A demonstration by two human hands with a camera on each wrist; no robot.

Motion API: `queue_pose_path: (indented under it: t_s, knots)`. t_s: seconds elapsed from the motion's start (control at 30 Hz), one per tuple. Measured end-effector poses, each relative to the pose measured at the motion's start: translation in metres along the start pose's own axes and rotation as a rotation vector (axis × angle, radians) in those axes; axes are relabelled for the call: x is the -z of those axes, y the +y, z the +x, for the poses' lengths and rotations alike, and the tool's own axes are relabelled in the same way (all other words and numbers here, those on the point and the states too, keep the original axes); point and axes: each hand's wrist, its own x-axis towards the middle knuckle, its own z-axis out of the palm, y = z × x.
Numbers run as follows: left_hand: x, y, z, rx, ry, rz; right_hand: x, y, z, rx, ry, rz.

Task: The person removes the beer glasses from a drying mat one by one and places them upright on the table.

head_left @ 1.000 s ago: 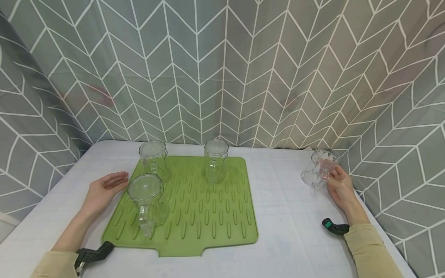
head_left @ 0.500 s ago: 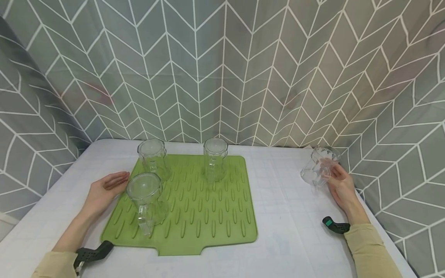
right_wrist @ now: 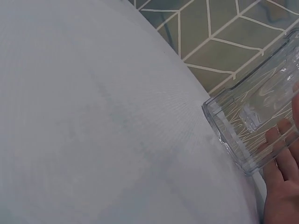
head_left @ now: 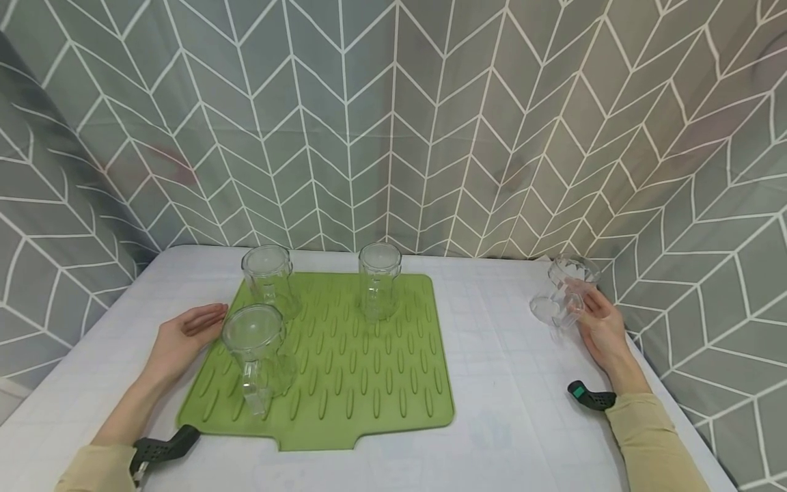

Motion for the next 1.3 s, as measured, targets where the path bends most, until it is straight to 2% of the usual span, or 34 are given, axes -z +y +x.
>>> queue_pose_path:
  t_s: [0.23, 0.47, 0.67, 0.9, 1.13, 1.3]
  knots:
    - [-0.0001, 0.0001, -0.0005, 0.003, 0.002, 0.017, 0.0023, 0.0029, 0.0019, 0.031, -0.010, 0.010]
    - [0.0002, -0.0014, -0.0004, 0.011, -0.002, 0.034, -0.0008, 0.0013, 0.0008, 0.016, 0.017, -0.003]
    - [0.0000, -0.0014, 0.0000, -0.010, 0.001, 0.022, -0.0029, 0.0000, -0.0028, -0.008, 0.060, -0.004]
    - [-0.0002, -0.0005, -0.0003, -0.027, 0.004, 0.023, -0.0024, 0.0000, -0.0050, -0.022, 0.063, 0.019]
    - [0.0000, -0.0018, 0.0003, -0.023, -0.003, 0.022, -0.0044, -0.0003, -0.0046, 0.047, 0.059, 0.065]
    - [0.0000, -0.0037, 0.0000, -0.025, -0.002, 0.030, -0.0067, -0.0029, -0.0024, 0.108, 0.056, 0.177]
